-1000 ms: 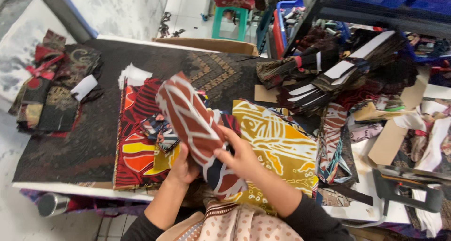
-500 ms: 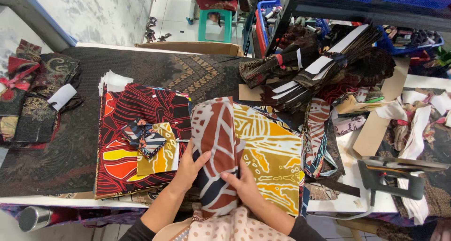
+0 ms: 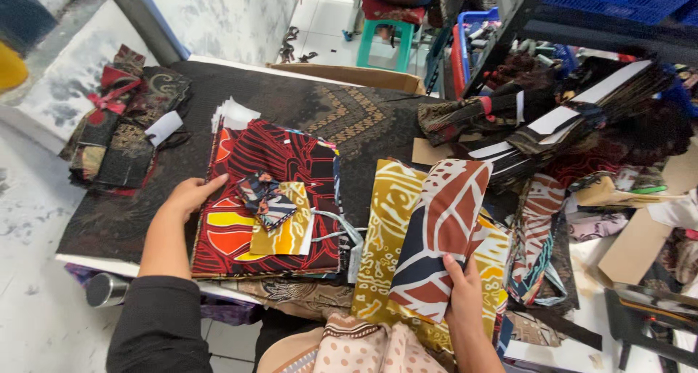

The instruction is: The person folds multiple pieces of patterned fabric on a table, uses an iron to press them, and ties them with string. They also write on small paper tags and attach them to the bundles.

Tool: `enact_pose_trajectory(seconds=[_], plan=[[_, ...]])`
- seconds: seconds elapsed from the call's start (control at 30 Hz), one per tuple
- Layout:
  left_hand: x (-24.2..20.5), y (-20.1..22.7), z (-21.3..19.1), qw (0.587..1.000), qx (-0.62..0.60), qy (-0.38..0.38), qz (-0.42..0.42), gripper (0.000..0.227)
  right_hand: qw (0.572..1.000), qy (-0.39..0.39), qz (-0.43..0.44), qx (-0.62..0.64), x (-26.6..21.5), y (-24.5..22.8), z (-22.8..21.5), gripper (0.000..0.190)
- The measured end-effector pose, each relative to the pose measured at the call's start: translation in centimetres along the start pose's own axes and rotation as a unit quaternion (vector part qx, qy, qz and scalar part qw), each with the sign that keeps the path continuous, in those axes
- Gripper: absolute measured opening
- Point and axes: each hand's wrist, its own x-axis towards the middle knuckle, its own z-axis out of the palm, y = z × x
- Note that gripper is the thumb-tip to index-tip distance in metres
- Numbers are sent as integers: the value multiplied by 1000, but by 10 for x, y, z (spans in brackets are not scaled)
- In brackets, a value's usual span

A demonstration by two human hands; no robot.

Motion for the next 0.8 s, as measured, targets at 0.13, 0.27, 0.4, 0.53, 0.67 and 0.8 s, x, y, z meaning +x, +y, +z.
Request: enact_pose_trajectory(seconds=[0.13, 0.27, 0.4, 0.53, 0.67, 0.8], plan=[[-1, -8, 13, 999, -43, 9, 1, 76, 1000, -11, 25, -1, 2, 6, 11, 60], [-26, 2, 17, 997, -5, 52, 50, 71, 996, -45, 67, -31, 6, 0, 36, 59], [-47, 3, 24, 990, -39, 73, 111, 67, 989, -103, 37, -98, 25, -7, 67, 57], [-54, -2, 9, 980, -57, 103, 161, 63, 976, -163, -44, -138, 79, -6, 108, 58], [-48, -13, -34, 978, -80, 115, 153, 65, 977, -156, -45, -138, 158, 10, 148, 54], [-52, -15, -69, 975, 90, 126, 158, 62, 948, -161, -139, -237, 217, 61, 166, 82]])
